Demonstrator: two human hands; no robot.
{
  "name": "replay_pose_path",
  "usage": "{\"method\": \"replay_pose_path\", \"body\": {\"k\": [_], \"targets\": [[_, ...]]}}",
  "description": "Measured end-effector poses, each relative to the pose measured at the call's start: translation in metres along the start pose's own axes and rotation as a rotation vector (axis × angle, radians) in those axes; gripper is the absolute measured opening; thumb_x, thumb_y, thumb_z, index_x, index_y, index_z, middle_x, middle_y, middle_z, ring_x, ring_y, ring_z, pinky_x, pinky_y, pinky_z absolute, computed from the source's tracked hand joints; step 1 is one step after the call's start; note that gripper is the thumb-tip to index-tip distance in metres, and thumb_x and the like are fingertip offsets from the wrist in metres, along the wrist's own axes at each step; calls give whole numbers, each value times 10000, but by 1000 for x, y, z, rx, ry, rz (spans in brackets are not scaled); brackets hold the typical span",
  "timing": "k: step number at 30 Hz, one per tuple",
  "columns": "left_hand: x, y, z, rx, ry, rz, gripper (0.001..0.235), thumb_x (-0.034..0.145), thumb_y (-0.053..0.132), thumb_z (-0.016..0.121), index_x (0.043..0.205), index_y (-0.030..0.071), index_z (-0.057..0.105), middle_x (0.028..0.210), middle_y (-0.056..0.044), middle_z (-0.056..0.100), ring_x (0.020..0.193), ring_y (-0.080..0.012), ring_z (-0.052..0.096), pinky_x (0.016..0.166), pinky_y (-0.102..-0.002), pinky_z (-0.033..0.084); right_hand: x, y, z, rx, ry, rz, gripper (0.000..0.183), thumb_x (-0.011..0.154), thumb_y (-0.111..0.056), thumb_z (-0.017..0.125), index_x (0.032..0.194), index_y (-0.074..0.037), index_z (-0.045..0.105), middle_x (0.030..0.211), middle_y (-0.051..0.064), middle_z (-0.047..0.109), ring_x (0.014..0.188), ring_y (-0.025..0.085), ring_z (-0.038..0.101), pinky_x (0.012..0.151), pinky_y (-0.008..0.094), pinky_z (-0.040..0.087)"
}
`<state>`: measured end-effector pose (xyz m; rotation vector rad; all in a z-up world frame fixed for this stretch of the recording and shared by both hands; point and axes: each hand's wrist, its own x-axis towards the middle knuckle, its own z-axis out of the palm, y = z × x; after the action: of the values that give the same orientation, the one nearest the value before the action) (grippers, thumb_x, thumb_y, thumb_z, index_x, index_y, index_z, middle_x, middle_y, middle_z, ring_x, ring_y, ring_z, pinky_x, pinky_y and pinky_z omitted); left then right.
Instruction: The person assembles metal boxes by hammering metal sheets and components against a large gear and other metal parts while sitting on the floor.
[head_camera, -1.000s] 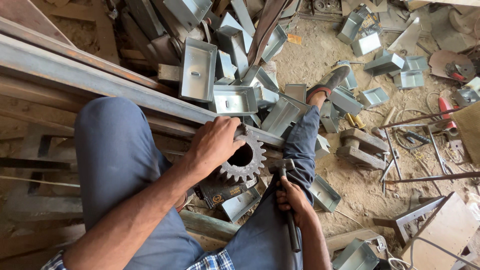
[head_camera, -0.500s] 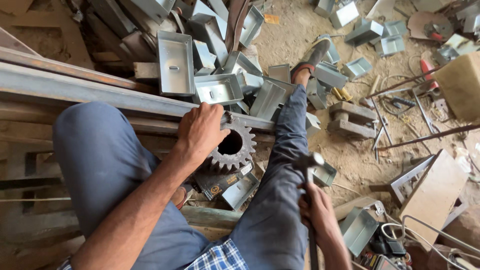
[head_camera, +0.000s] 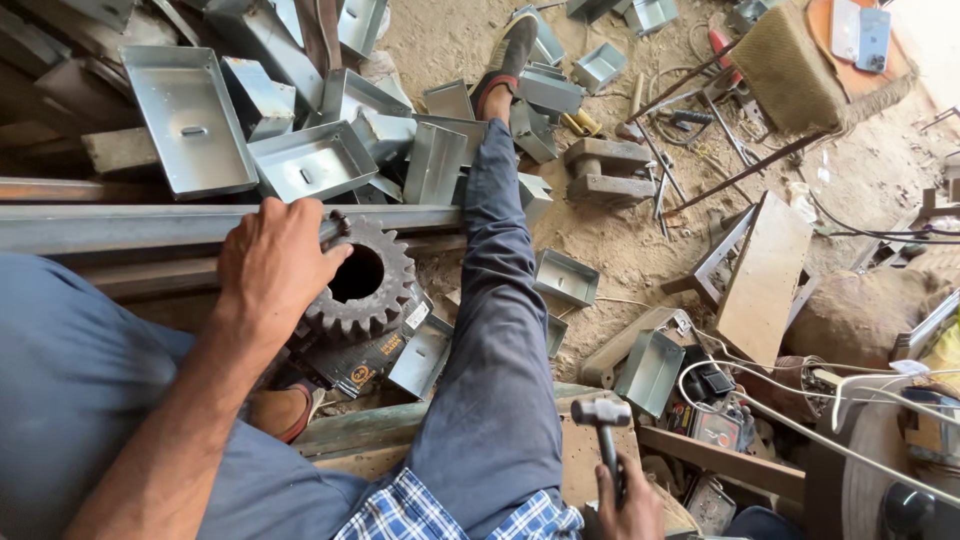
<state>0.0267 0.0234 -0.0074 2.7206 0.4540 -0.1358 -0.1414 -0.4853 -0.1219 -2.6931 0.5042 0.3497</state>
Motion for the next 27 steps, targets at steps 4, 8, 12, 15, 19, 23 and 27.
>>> {"method": "replay_pose_path", "body": {"k": [4, 8, 12, 15, 19, 23, 27], "targets": [[-2, -2, 0, 13, -13, -11, 490, 806, 430, 850, 1093, 54, 723, 1059, -267, 698, 980, -471, 691, 819, -543, 574, -9, 48, 48, 57, -47, 79, 384, 932, -286, 669, 1272, -113, 627, 763, 151, 790, 658, 237, 796, 635, 371, 601], [-4, 2, 0, 5, 18, -20, 479, 778, 424, 849, 1090, 80, 733, 1039, -257, 705, 983, -460, 692, 816, -546, 573, 4, 66, 84, 53, -98, 141, 447, 936, -319, 679, 1325, -140, 548, 771, 150, 790, 680, 254, 786, 655, 386, 579], [-3, -2, -1, 3, 4, -1, 457, 817, 417, 842, 1071, 52, 735, 1011, -268, 720, 959, -473, 698, 822, -538, 579, 3, 74, 89, -18, -177, 115, 523, 940, -351, 689, 1377, -166, 470, 780, 149, 790, 701, 270, 777, 675, 402, 556], [-4, 0, 0, -6, 15, 24, 464, 803, 405, 855, 1065, 42, 735, 992, -278, 716, 940, -473, 700, 805, -538, 580, -3, 84, 85, -208, -301, 128, 585, 943, -376, 696, 1417, -186, 411, 786, 149, 791, 718, 283, 770, 690, 414, 540], [-2, 3, -6, -42, -1, 5, 449, 800, 403, 858, 1068, 60, 748, 970, -272, 721, 945, -465, 699, 810, -536, 577, 0, 96, 79, -472, -338, -273, 1113, 734, -178, 754, 1589, -71, 50, 1176, 233, 684, 918, 429, 690, 790, 543, 533], [-5, -4, -4, -45, -9, 27, 457, 837, 416, 845, 1044, 24, 735, 964, -254, 728, 939, -450, 707, 808, -523, 581, 15, 92, 78, -374, -286, -473, 1049, 701, -144, 690, 1592, -62, 144, 1076, 228, 695, 930, 439, 695, 790, 547, 548], [0, -5, -3, -83, 9, 3, 467, 796, 384, 860, 1065, 28, 722, 955, -261, 717, 913, -441, 716, 784, -512, 587, 30, 36, 50, -619, -377, -148, 714, 823, -306, 633, 1447, -115, 342, 1037, 212, 721, 937, 424, 712, 800, 535, 564]]}}
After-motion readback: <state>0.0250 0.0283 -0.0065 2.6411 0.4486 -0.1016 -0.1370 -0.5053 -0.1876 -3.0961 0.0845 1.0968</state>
